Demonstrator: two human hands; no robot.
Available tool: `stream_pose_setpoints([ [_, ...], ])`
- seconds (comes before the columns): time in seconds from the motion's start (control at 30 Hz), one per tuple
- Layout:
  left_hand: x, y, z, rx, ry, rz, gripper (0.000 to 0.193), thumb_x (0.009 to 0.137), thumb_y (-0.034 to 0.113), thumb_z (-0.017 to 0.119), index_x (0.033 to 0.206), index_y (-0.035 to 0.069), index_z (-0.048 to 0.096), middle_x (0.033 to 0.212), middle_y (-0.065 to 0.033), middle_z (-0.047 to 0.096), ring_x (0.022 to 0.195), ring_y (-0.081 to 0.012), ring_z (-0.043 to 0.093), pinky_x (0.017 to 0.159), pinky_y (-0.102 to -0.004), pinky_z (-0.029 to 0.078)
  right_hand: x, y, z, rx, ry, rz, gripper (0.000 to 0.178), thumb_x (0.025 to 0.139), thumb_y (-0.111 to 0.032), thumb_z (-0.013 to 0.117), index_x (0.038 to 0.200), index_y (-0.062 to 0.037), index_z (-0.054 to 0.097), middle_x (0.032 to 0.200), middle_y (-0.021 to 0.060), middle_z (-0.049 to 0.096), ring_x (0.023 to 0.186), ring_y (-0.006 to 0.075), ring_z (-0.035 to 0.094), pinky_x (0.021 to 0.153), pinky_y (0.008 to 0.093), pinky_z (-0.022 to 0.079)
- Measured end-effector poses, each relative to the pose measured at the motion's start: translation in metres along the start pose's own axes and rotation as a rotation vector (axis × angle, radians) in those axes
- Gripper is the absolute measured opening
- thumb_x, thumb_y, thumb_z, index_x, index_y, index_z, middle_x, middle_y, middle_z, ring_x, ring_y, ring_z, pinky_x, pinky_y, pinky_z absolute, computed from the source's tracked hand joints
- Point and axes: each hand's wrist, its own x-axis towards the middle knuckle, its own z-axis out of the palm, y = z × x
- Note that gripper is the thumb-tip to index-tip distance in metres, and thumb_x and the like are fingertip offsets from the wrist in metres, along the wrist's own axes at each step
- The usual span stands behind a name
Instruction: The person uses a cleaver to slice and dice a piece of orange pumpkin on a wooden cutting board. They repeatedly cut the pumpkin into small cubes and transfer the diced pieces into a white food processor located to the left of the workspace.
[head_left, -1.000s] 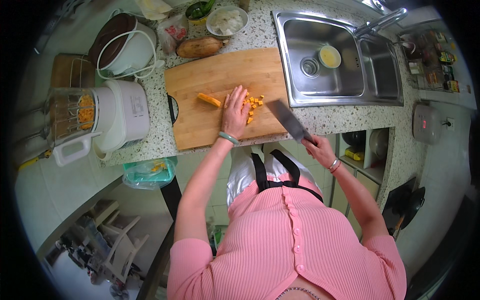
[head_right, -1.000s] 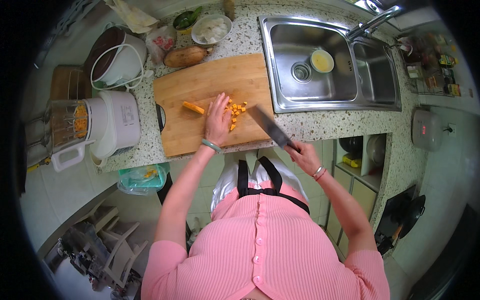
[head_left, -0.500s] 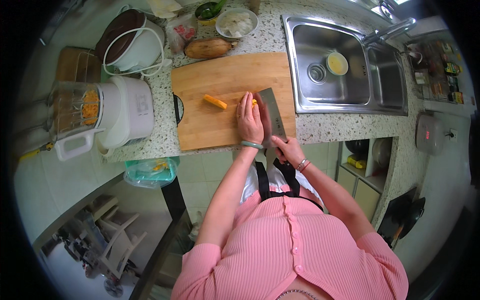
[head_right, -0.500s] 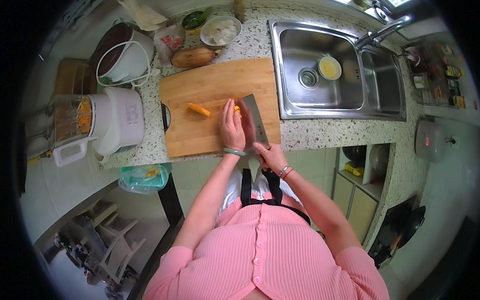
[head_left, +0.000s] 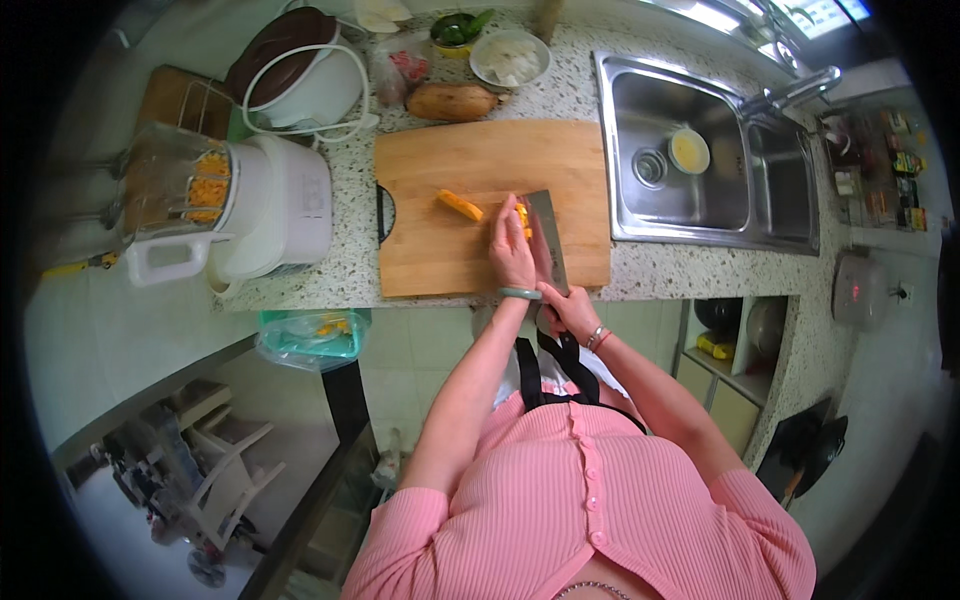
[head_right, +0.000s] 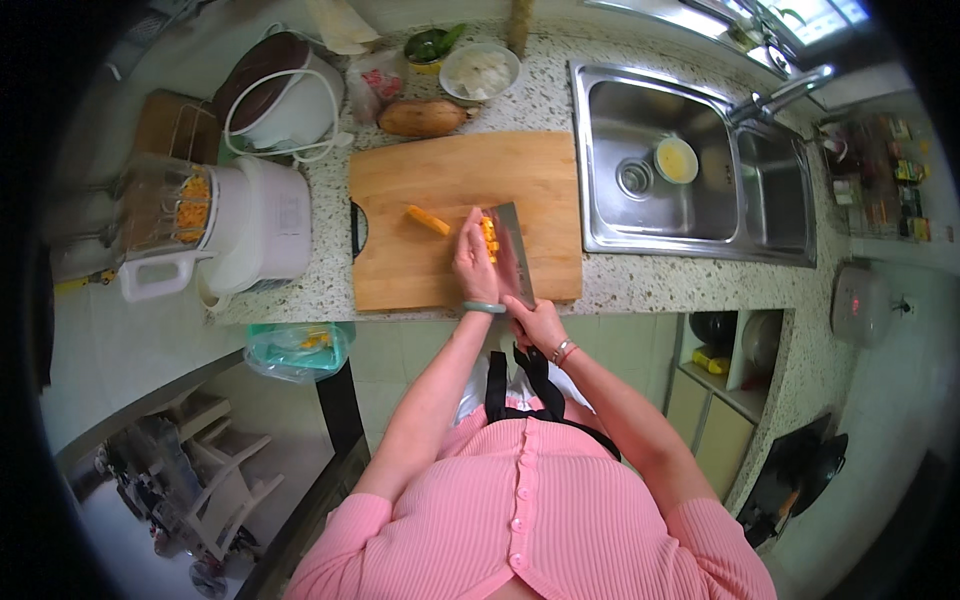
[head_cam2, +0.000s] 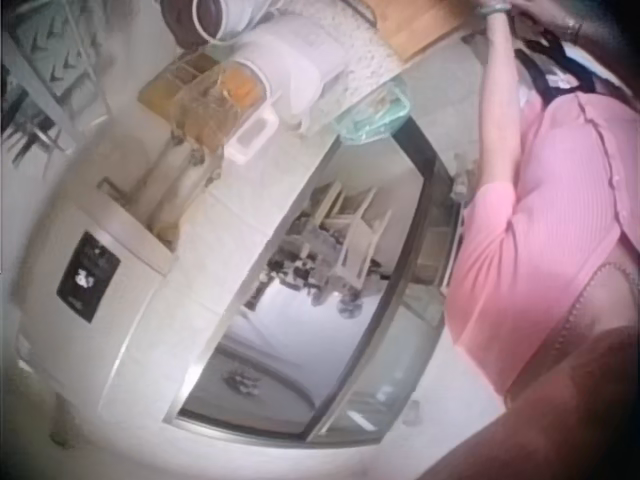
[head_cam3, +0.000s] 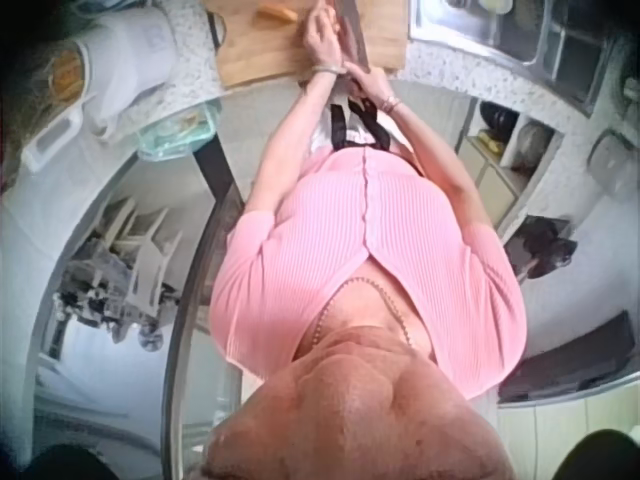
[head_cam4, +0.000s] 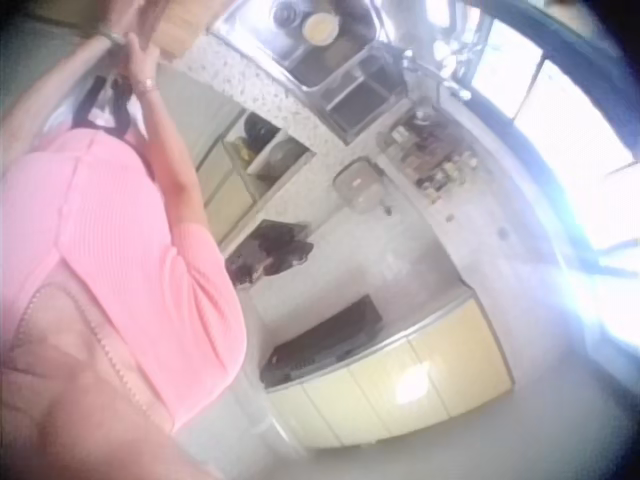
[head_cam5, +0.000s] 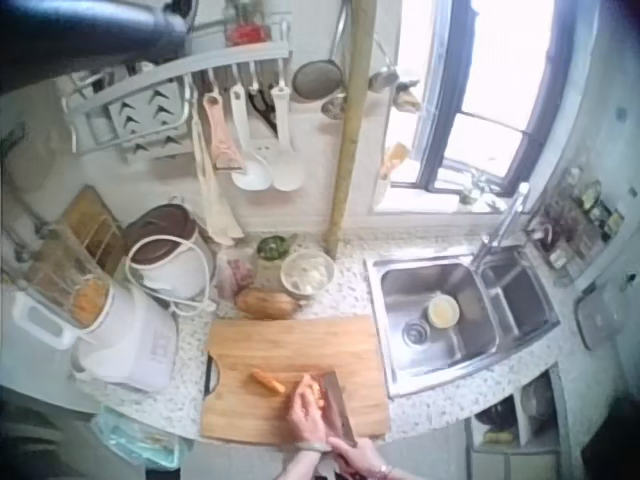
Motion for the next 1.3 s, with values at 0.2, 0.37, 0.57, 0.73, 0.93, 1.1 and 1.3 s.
stream_pose_setpoints([
  [0.2,-0.003,0.013,-0.006,0.285,-0.031,0.253,0.033,0.099,0.016,0.056,0.129,0.003,0.059,0.134,-0.0162,0.057,0.126,-0.0317,0.053,0.105,-0.0383,0.042,-0.014,-0.003,0.012,0.078,-0.004,-0.036,0.036,0.097,-0.030,0.062,0.072,-0.0047,0.054,0.053,0.0018,0.048,0.038,0.0099,0.042,0.035,0.0287,0.036],
  [0.37,0.024,0.101,-0.019,0.373,0.033,0.501,0.033,0.095,0.010,0.060,0.128,0.005,0.060,0.141,-0.0151,0.050,0.127,-0.0315,0.050,0.106,-0.0389,0.042,-0.049,-0.072,0.047,-0.072,-0.101,-0.237,0.033,0.097,-0.024,0.059,0.074,-0.0011,0.054,0.053,0.0012,0.048,0.039,0.0095,0.044,0.037,0.0278,0.036],
  [0.57,0.116,0.267,-0.097,0.550,0.145,0.859,0.031,0.098,0.013,0.054,0.126,0.002,0.059,0.134,-0.0181,0.053,0.124,-0.0348,0.051,0.105,-0.0403,0.041,-0.096,-0.206,0.162,-0.241,-0.398,-0.541,0.033,0.096,-0.022,0.055,0.072,0.0005,0.055,0.050,0.0034,0.054,0.039,0.0119,0.053,0.040,0.0273,0.041],
  [0.73,0.164,0.366,-0.191,0.813,0.251,1.002,0.033,0.100,0.021,0.047,0.125,0.003,0.060,0.130,-0.0172,0.058,0.119,-0.0346,0.055,0.102,-0.0396,0.043,-0.119,-0.271,0.262,-0.202,-0.642,-0.641,0.033,0.089,-0.016,0.052,0.062,0.0030,0.054,0.050,0.0065,0.055,0.038,0.0158,0.054,0.039,0.0311,0.043],
  [0.93,0.224,0.394,-0.266,0.956,0.285,0.964,0.034,0.101,0.023,0.046,0.128,0.007,0.061,0.129,-0.0167,0.060,0.119,-0.0323,0.056,0.101,-0.0356,0.044,-0.114,-0.299,0.327,-0.092,-0.761,-0.492,0.021,0.092,-0.018,0.057,0.081,-0.0013,0.051,0.066,0.0048,0.055,0.043,0.0129,0.049,0.041,0.0316,0.045],
  [1.1,0.257,0.380,-0.305,1.068,0.198,0.624,0.035,0.099,0.027,0.049,0.125,0.008,0.063,0.119,-0.0157,0.066,0.112,-0.0293,0.061,0.098,-0.0360,0.045,-0.112,-0.301,0.306,-0.048,-0.676,-0.412,0.024,0.090,-0.016,0.058,0.075,0.0019,0.051,0.060,0.0070,0.054,0.041,0.0150,0.051,0.039,0.0331,0.045],
  [1.3,0.239,0.390,-0.322,0.869,0.024,0.452,0.033,0.093,0.034,0.060,0.109,0.008,0.071,0.098,-0.0107,0.073,0.089,-0.0239,0.067,0.081,-0.0353,0.049,-0.099,-0.277,0.238,-0.142,-0.369,-0.558,0.027,0.095,-0.021,0.057,0.077,-0.0009,0.052,0.060,0.0039,0.052,0.040,0.0134,0.049,0.040,0.0286,0.041],
])
